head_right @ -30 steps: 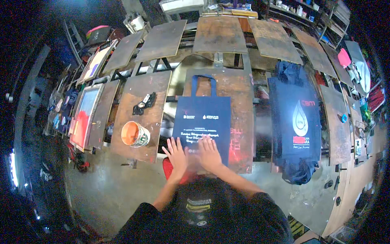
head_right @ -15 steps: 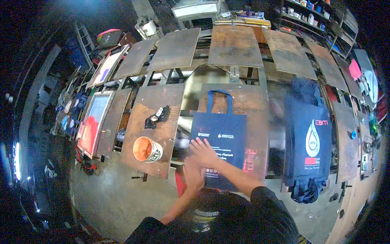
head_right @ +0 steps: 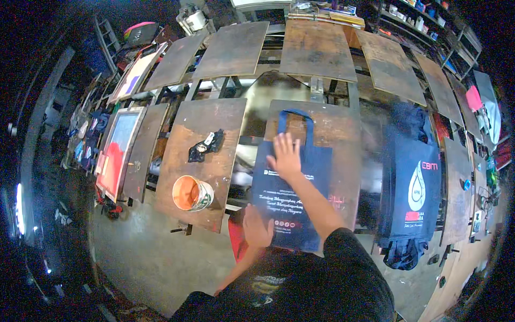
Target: Manually screen printing a design onto a t-shirt and then inspecting the finished garment.
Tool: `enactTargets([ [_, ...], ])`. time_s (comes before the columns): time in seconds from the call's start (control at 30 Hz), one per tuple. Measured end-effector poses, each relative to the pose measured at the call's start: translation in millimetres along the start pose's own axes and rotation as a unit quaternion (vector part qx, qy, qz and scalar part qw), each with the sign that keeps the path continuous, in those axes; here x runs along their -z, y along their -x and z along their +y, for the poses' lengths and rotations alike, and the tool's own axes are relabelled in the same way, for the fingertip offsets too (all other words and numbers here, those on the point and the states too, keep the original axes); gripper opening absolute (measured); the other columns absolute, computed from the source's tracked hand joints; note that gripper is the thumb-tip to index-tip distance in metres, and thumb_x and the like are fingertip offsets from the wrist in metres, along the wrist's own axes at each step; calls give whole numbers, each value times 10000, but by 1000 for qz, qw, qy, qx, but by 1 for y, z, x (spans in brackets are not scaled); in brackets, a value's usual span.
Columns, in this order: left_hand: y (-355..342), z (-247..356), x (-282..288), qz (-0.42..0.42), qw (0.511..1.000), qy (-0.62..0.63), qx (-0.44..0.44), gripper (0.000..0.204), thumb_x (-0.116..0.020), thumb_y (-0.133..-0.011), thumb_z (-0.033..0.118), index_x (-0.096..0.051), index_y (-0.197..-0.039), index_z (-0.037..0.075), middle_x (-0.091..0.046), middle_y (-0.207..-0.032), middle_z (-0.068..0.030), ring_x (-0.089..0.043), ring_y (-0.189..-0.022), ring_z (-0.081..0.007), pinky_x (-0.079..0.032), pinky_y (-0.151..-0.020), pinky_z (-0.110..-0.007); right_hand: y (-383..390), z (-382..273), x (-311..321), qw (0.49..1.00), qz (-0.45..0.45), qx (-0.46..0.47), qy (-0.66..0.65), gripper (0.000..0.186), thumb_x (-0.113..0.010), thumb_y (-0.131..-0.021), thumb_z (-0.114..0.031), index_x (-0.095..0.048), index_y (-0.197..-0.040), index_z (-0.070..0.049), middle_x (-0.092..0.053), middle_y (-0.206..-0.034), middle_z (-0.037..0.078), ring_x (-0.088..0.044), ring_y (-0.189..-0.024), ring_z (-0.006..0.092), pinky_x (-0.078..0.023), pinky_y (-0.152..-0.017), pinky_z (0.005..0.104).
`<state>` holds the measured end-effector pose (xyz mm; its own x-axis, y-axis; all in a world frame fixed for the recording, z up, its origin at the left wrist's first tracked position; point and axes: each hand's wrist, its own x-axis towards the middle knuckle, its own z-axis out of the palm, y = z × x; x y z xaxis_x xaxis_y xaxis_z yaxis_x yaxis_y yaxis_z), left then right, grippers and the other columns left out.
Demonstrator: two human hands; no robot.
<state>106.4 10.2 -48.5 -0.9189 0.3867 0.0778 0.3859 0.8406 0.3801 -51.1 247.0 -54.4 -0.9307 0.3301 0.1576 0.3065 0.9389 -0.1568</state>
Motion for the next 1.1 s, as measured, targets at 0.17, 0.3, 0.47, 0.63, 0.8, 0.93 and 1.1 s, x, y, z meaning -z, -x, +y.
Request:
enactTargets([
  [0.17, 2, -1, -4, 22, 1000, 4, 2, 815, -599, -922, 416, -298, -1503, -71, -319, -1554, -290, -329, -1435, -417, -290, -1158, -505, 93, -11, 17, 938, -83, 323, -90, 732, -535, -945, -491, -347, -1529, -93, -306, -1614, 136, -231, -1513, 330, -162, -1209, 590],
  [0.3, 2, 1, 2, 1, 999, -34, 3, 817, -599, -918, 423, -304, -1495, -75, -318, -1557, -284, -337, -1433, -412, -301, -1153, -500, 85, 43, 24, 986, -44, 157, -21, 692, -549, -946, -463, -370, -1526, -131, -326, -1612, 86, -238, -1511, 314, -173, -1195, 606],
  [0.47, 2, 4, -5, 26, 998, -54, -15, 819, -589, -915, 433, -308, -1495, -73, -322, -1561, -273, -345, -1432, -406, -310, -1148, -496, 56, 103, 21, 998, 40, -40, 0, 673, -476, -997, -486, -376, -1522, -77, -307, -1618, 114, -228, -1512, 322, -175, -1202, 577],
  [0.63, 9, 3, -6, 39, 998, -44, -4, 807, -585, -919, 424, -315, -1497, -71, -323, -1566, -264, -350, -1434, -404, -304, -1155, -489, 118, 57, 26, 996, -4, 84, -30, 728, -457, -997, -529, -346, -1530, -45, -281, -1622, 155, -219, -1513, 344, -171, -1213, 549],
  [0.8, 8, 9, 3, 5, 1000, -23, 11, 792, -544, -950, 418, -285, -1517, -71, -282, -1587, -269, -282, -1472, -397, -236, -1190, -489, 169, 70, 47, 999, -36, 18, 12, 712, -493, -983, -495, -338, -1552, -97, -276, -1636, 106, -198, -1522, 328, -97, -1180, 673],
  [0.93, 8, 18, 5, 7, 1000, -14, -1, 793, -519, -969, 438, -270, -1525, -70, -271, -1590, -267, -273, -1473, -398, -229, -1193, -488, 171, 100, 39, 976, 37, -211, 38, 705, -473, -988, -502, -361, -1535, -72, -284, -1631, 120, -184, -1525, 348, -56, -1187, 662],
  [1.1, 11, 5, -7, 26, 999, -24, -9, 806, -532, -970, 455, -274, -1519, -77, -256, -1592, -270, -269, -1472, -400, -230, -1185, -514, 227, 56, 53, 997, 25, -21, -63, 723, -555, -952, -425, -351, -1534, -47, -278, -1627, 147, -174, -1524, 364, -107, -1213, 590],
])
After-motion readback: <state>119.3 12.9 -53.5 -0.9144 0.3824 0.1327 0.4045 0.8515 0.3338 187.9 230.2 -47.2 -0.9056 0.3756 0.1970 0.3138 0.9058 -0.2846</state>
